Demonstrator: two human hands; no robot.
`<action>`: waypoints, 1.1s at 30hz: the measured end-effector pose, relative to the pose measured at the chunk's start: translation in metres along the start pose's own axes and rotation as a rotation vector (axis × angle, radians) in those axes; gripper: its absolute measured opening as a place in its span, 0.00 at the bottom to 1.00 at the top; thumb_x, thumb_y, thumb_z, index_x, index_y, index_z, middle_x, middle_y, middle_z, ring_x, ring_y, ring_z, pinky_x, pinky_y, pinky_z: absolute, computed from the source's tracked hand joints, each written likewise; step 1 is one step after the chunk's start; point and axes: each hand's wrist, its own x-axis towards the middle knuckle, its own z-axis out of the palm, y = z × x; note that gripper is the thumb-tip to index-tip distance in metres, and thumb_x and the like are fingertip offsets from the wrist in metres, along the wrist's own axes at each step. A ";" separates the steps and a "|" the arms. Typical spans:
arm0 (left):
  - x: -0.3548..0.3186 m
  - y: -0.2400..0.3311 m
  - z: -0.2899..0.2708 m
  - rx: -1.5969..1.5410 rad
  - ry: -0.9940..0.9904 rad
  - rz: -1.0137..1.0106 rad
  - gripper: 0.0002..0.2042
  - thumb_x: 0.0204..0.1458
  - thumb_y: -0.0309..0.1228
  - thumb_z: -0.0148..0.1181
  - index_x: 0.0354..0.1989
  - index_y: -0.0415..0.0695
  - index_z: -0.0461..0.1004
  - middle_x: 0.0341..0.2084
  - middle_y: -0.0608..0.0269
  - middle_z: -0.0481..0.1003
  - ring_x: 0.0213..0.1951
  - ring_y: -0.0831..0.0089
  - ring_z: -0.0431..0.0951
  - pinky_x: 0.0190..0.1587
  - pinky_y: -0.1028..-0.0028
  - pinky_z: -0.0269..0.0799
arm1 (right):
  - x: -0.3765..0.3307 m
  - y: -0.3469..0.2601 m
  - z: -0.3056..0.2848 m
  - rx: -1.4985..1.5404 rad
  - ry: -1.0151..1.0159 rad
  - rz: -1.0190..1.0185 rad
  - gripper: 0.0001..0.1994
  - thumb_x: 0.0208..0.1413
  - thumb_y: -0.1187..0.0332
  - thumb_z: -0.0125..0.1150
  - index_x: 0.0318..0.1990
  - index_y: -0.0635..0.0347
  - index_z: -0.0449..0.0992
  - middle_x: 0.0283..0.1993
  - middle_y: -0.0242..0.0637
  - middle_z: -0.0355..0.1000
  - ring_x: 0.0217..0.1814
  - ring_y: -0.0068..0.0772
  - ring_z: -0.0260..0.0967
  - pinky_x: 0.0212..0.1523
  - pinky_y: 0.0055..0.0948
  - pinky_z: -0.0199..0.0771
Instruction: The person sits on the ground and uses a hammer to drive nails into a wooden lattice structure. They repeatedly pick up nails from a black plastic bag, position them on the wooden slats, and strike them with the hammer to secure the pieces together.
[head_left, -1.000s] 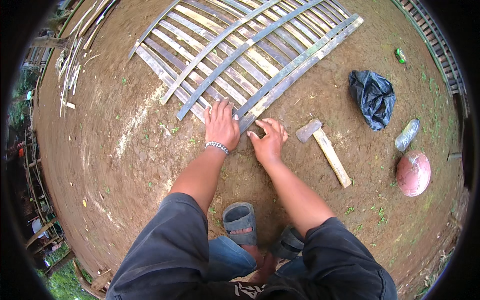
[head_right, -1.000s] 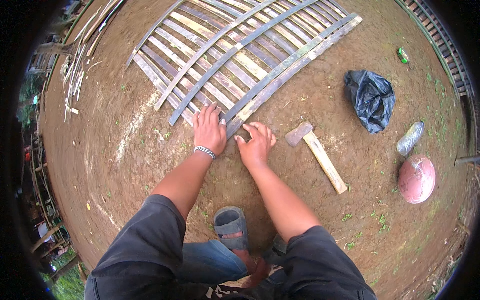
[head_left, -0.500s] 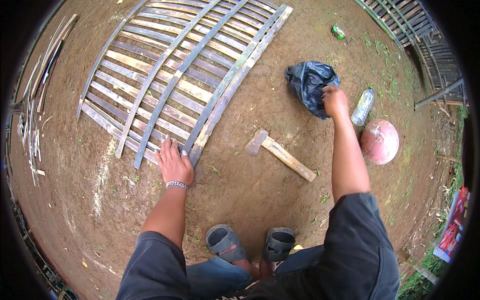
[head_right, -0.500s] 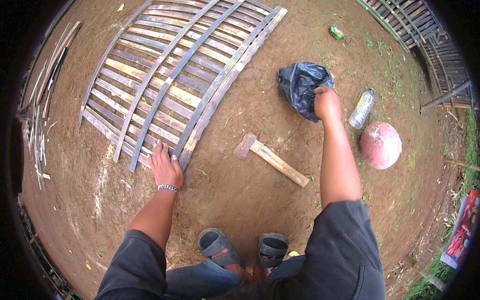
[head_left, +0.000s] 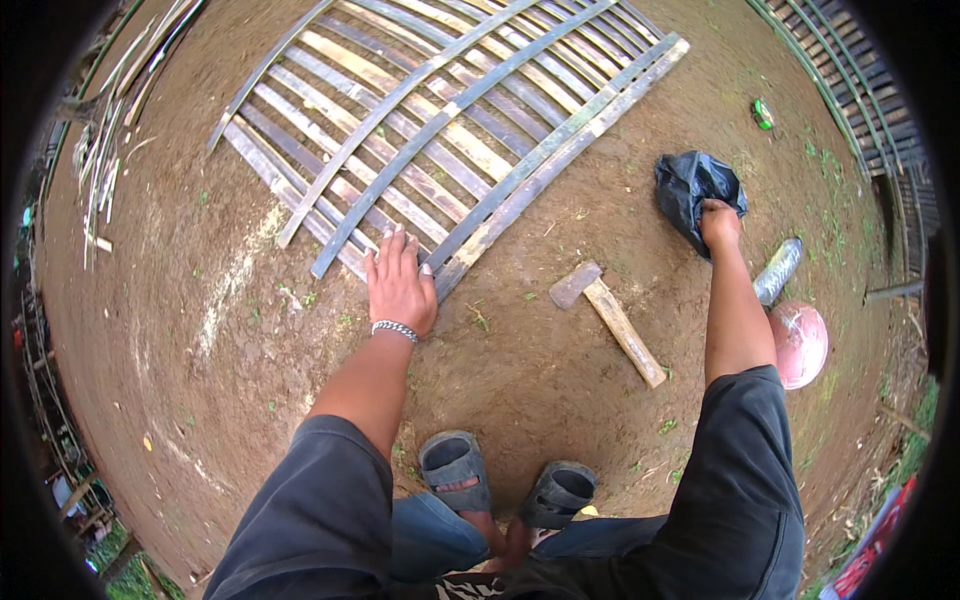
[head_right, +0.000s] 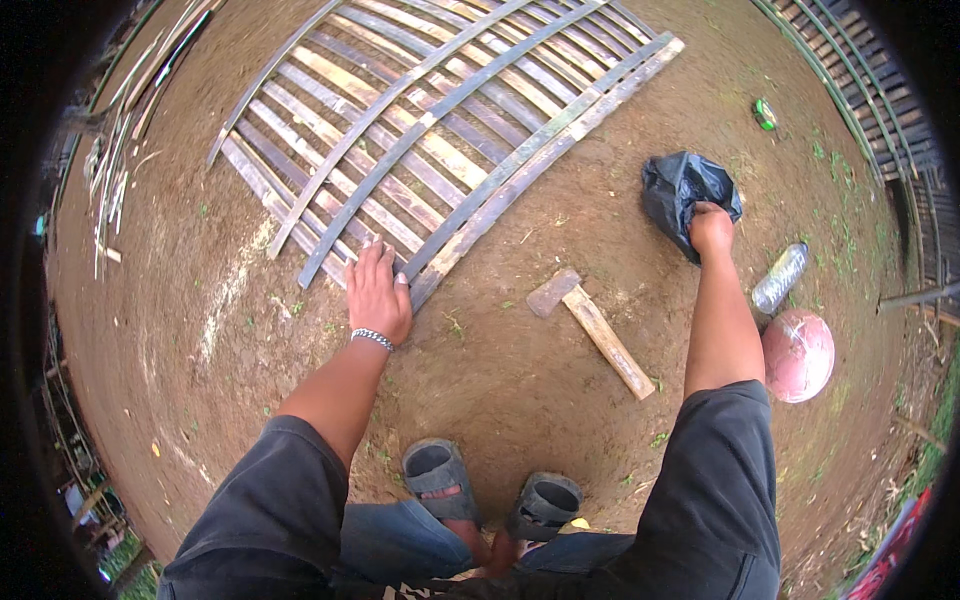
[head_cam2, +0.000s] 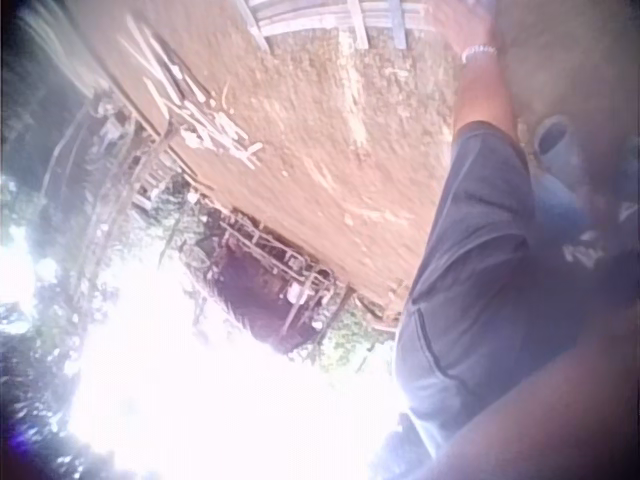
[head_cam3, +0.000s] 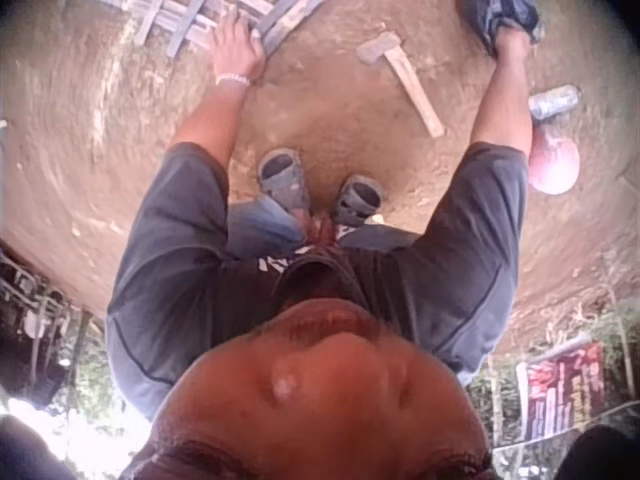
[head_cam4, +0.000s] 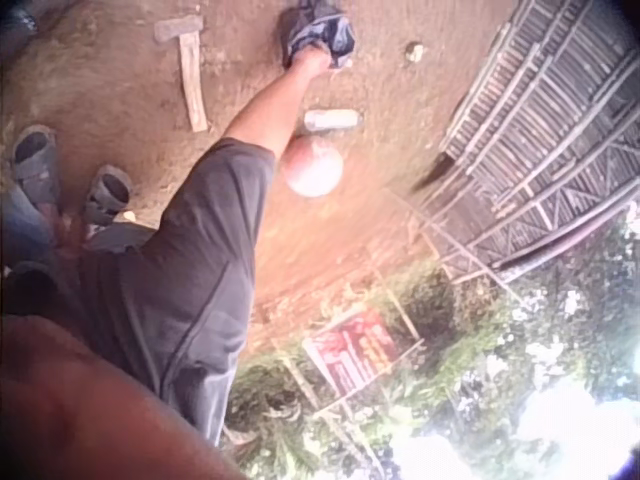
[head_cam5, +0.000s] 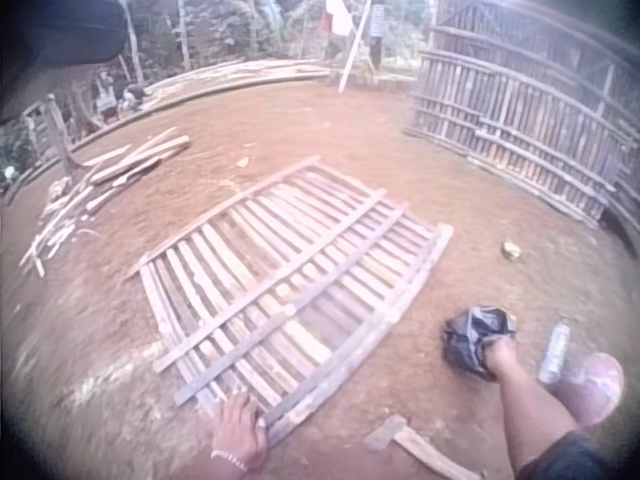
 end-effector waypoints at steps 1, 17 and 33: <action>0.000 0.002 -0.002 0.000 0.003 0.004 0.24 0.63 0.33 0.49 0.67 0.38 0.64 0.72 0.48 0.59 0.75 0.50 0.53 0.78 0.49 0.39 | 0.001 0.000 -0.001 0.030 -0.013 0.016 0.14 0.56 0.65 0.63 0.49 0.48 0.86 0.53 0.44 0.81 0.56 0.48 0.79 0.58 0.41 0.77; -0.005 -0.007 0.003 -0.035 0.005 -0.015 0.25 0.64 0.36 0.48 0.69 0.41 0.65 0.72 0.52 0.61 0.76 0.57 0.53 0.78 0.49 0.40 | 0.026 0.000 0.001 -0.147 -0.084 -0.047 0.13 0.60 0.68 0.54 0.47 0.55 0.85 0.55 0.50 0.80 0.59 0.56 0.77 0.61 0.48 0.76; -0.007 -0.005 0.008 -0.107 0.124 0.033 0.23 0.59 0.30 0.52 0.65 0.43 0.67 0.67 0.53 0.66 0.72 0.56 0.60 0.78 0.52 0.44 | 0.037 0.033 0.007 0.277 -0.014 0.094 0.12 0.50 0.67 0.65 0.43 0.53 0.85 0.41 0.43 0.84 0.43 0.42 0.82 0.48 0.38 0.79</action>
